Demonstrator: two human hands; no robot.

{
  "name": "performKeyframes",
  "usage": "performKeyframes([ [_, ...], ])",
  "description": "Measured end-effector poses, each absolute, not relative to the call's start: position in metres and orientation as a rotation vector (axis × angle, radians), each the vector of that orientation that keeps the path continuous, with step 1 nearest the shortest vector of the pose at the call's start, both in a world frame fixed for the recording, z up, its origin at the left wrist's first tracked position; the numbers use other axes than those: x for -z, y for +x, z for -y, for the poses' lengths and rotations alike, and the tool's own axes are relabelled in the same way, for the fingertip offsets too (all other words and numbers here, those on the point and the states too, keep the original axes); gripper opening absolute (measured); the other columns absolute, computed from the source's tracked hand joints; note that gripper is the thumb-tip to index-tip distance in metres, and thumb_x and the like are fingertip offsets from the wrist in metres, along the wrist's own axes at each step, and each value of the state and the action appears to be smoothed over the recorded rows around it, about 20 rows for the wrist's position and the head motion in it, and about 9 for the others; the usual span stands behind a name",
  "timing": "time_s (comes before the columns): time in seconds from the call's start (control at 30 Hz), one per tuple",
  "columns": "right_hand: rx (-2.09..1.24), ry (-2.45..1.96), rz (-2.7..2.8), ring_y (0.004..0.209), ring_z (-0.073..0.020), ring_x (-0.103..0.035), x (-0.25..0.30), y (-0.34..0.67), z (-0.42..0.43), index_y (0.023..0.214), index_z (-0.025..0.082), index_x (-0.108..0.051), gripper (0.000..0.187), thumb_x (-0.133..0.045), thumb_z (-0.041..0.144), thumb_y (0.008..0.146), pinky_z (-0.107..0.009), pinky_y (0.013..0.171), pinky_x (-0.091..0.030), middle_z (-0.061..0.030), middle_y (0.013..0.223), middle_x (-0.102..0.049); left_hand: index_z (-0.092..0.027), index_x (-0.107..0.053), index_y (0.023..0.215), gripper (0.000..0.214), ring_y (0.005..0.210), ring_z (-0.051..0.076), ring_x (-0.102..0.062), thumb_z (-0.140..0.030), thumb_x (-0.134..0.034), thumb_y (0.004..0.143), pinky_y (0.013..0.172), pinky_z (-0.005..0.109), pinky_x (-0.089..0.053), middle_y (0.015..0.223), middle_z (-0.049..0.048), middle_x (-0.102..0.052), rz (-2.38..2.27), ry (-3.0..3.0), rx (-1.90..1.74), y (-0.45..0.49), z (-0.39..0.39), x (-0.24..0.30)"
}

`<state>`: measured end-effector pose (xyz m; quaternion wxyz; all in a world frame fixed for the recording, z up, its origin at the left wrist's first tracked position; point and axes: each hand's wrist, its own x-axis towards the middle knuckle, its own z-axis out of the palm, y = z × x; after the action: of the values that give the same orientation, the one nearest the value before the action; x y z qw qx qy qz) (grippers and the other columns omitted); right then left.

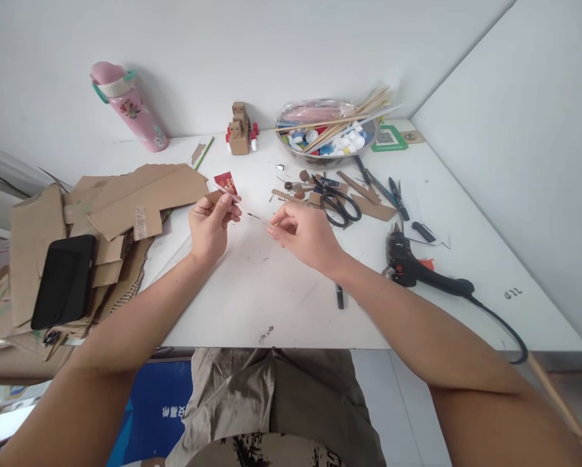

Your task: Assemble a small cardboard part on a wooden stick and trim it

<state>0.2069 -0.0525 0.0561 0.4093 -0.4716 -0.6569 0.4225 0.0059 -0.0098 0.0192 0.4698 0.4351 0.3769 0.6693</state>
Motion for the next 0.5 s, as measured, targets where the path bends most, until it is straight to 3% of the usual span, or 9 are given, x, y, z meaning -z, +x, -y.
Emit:
performKeyframes([
  [0.17, -1.036, -1.084, 1.529, 0.070, -0.0222, -0.078, -0.050, 0.211, 0.051, 0.085, 0.025, -0.072, 0.047, -0.093, 0.066, 0.081, -0.041, 0.073, -0.069, -0.0027, 0.076, -0.077, -0.021, -0.070, 0.074, 0.035, 0.059, 0.009, -0.065, -0.043, -0.097, 0.080, 0.055, 0.024, -0.053, 0.076, -0.0002, -0.076, -0.961, 1.030, -1.642, 0.005, 0.010, -0.017],
  [0.3, -0.966, -0.994, 1.512, 0.074, -0.0226, -0.081, -0.047, 0.210, 0.053, 0.085, 0.024, -0.075, 0.046, -0.093, 0.066, 0.084, -0.044, 0.078, -0.073, -0.0040, 0.081, -0.081, -0.022, -0.067, 0.074, 0.040, 0.059, 0.010, -0.065, -0.049, -0.097, 0.080, 0.057, 0.025, -0.055, 0.074, -0.0011, -0.073, -0.981, 1.044, -1.729, 0.001, 0.005, -0.016],
  [0.5, -0.864, -1.010, 1.537, 0.074, -0.0191, -0.080, -0.061, 0.234, 0.043, 0.091, 0.024, -0.076, 0.043, -0.088, 0.065, 0.093, -0.037, 0.075, -0.073, -0.0038, 0.085, -0.083, -0.023, -0.067, 0.078, 0.042, 0.061, 0.012, -0.068, -0.054, -0.096, 0.081, 0.059, 0.027, -0.057, 0.072, -0.0019, -0.071, -1.101, 1.200, -1.840, -0.016, -0.010, -0.018],
])
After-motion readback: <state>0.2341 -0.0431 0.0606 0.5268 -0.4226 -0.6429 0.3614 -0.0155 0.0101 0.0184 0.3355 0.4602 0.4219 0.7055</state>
